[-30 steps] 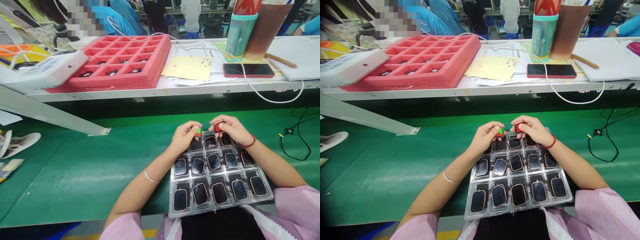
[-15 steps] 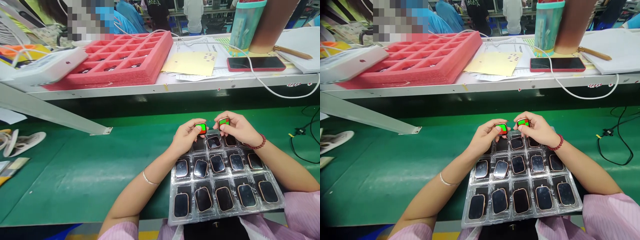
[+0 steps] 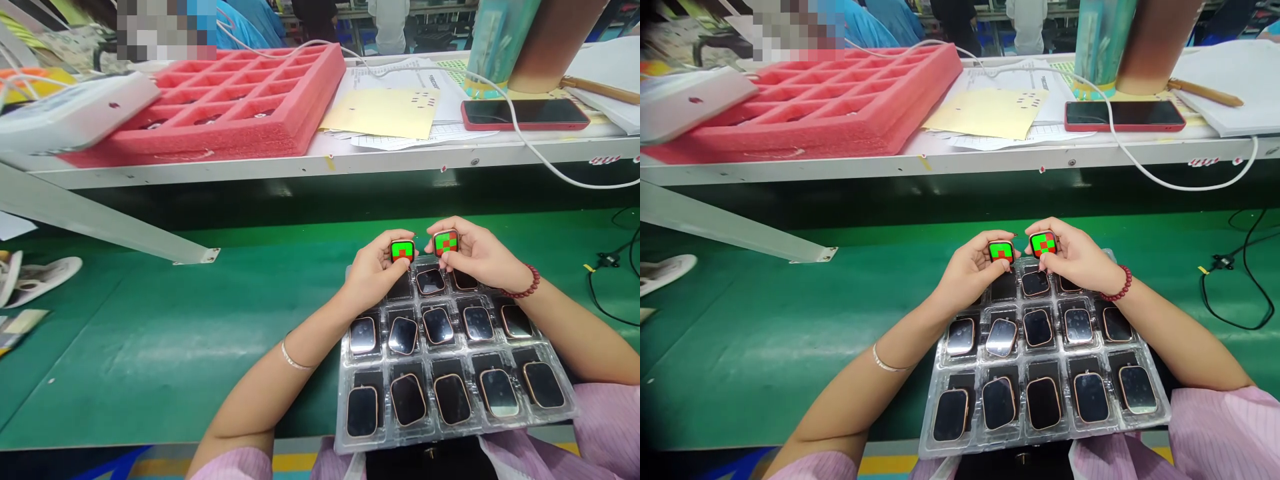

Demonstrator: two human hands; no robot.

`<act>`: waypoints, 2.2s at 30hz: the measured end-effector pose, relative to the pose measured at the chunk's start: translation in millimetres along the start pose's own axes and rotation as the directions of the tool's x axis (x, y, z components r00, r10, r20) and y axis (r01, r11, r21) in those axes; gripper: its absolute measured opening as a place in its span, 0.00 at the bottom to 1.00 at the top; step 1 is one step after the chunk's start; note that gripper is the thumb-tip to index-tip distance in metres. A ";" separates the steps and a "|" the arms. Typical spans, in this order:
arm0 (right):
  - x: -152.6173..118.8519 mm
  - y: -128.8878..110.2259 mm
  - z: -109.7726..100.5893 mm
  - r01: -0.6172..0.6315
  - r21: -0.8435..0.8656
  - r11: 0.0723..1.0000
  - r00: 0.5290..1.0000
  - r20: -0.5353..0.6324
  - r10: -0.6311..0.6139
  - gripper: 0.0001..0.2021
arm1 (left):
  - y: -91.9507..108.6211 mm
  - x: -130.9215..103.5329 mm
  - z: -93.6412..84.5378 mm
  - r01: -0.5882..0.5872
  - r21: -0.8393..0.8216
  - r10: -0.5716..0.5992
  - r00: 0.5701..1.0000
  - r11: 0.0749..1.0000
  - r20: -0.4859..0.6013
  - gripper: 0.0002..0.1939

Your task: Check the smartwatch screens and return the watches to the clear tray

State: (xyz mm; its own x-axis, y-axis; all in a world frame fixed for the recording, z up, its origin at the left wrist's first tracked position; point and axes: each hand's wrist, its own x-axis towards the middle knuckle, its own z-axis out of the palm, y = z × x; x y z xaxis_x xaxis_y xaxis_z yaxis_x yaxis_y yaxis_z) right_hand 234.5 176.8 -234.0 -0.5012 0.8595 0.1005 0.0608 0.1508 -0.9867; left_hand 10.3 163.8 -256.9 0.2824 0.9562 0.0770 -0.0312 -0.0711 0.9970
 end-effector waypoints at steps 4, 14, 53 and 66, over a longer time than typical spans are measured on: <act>-1.0 -2.6 1.6 0.015 -0.020 1.000 1.000 0.005 -0.014 0.18 | 2.1 -0.8 0.3 0.008 0.026 -0.008 1.000 1.000 0.002 0.18; -1.4 -6.8 1.5 0.023 -0.094 0.995 1.000 0.003 -0.023 0.11 | 6.4 -1.0 -0.4 -0.010 0.024 0.009 1.000 1.000 0.012 0.12; 0.0 -3.2 0.8 -0.010 -0.005 1.000 1.000 -0.005 0.010 0.15 | 5.8 0.9 -0.9 0.038 -0.031 -0.038 0.999 0.999 0.001 0.22; -0.7 -4.0 2.4 -0.030 -0.076 0.997 0.999 0.030 0.033 0.18 | 9.4 1.2 -0.1 0.051 0.021 -0.051 0.998 0.998 -0.031 0.17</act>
State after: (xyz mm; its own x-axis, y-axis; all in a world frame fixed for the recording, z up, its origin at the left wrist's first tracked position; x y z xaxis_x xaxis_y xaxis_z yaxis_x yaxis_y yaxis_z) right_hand 232.5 174.5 -230.4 -0.5243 0.8491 0.0645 0.1409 0.1612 -0.9768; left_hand 10.2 164.3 -247.4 0.2535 0.9670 0.0261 0.0031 -0.0278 0.9996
